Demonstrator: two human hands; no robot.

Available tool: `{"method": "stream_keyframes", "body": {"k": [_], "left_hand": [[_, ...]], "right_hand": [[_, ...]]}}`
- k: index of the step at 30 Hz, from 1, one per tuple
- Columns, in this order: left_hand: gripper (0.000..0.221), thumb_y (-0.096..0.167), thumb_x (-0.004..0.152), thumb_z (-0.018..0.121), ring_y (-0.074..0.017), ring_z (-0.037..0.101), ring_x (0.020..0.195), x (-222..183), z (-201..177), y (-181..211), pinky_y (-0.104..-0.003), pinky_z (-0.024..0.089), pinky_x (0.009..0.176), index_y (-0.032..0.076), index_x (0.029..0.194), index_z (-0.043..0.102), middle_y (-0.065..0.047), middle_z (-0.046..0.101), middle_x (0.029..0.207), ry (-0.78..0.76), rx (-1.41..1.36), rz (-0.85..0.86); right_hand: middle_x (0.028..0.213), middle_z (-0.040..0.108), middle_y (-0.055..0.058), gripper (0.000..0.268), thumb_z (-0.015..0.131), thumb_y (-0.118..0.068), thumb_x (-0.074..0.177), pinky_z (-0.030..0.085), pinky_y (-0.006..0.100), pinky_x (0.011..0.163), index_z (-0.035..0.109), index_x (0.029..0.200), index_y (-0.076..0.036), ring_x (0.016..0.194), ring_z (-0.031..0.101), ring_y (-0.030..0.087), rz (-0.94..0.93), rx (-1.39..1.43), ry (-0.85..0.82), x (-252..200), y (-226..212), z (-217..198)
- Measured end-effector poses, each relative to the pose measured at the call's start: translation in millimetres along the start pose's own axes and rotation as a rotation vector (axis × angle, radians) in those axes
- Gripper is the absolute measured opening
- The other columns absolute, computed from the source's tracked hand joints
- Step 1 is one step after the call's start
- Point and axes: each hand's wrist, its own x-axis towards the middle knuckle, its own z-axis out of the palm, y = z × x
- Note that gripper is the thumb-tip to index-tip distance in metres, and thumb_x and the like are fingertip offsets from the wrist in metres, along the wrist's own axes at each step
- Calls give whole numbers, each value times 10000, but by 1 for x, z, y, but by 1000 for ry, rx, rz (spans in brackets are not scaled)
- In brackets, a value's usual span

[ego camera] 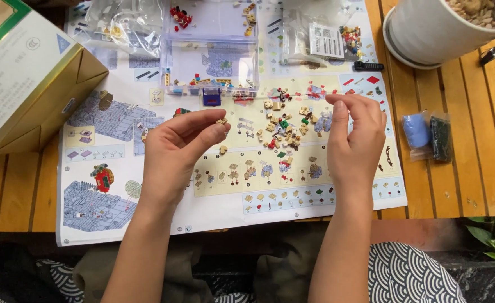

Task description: Assembling a small building block model by following printed instructions and connecting plastic pieces.

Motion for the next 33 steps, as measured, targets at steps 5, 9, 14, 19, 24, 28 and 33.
{"method": "stream_keyframes", "body": {"k": [5, 9, 14, 19, 24, 28, 33], "left_hand": [[266, 133, 832, 685, -172, 738, 884, 5, -2, -7, -288, 641, 841, 22, 1072, 715, -104, 751, 939, -40, 40, 86], [260, 146, 839, 672, -170, 742, 923, 4, 4, -1, -283, 639, 847, 42, 1072, 718, -79, 749, 983, -40, 84, 67], [247, 121, 844, 669, -143, 727, 908, 4, 12, -6, -258, 629, 839, 39, 1071, 723, -85, 761, 982, -116, 124, 53], [229, 115, 835, 677, -126, 729, 905, 6, 12, -8, -232, 610, 838, 59, 1046, 743, -70, 776, 1001, -130, 162, 2], [221, 128, 831, 682, -109, 733, 960, 9, 9, -9, -212, 596, 859, 86, 1037, 751, -53, 783, 1031, -133, 252, 10], [219, 149, 833, 684, -106, 734, 969, 11, 5, -8, -221, 599, 853, 105, 1037, 750, -40, 781, 1040, -136, 298, 41], [224, 176, 849, 672, -103, 732, 968, 14, 4, -10, -212, 594, 842, 117, 1053, 743, -38, 777, 1044, -145, 362, 98]], "right_hand": [[1117, 608, 53, 152, 562, -169, 988, 418, 345, 782, 687, 1068, -140, 1099, 511, 233, 60, -23, -17, 7, 10, -8], [1128, 613, 56, 91, 634, -213, 976, 384, 405, 922, 675, 974, -132, 1118, 505, 253, 60, -50, -24, 8, 12, -14], [1131, 614, 69, 77, 577, -160, 992, 387, 385, 847, 622, 968, -102, 1099, 497, 264, 2, -73, -41, 8, 18, -14], [1148, 615, 54, 68, 584, -165, 966, 428, 331, 752, 626, 923, -132, 1154, 504, 241, 36, -25, -118, 11, 11, -14], [1134, 606, 54, 115, 579, -206, 967, 377, 379, 917, 643, 924, -121, 1140, 498, 246, 28, -81, -236, 12, 21, -20], [1140, 604, 44, 104, 597, -191, 944, 362, 425, 978, 664, 936, -113, 1168, 488, 253, 13, -95, -313, 13, 20, -26], [988, 646, 1, 27, 740, -138, 828, 458, 340, 890, 718, 840, -130, 1022, 594, 155, 79, -57, -371, 10, 13, -34]]}}
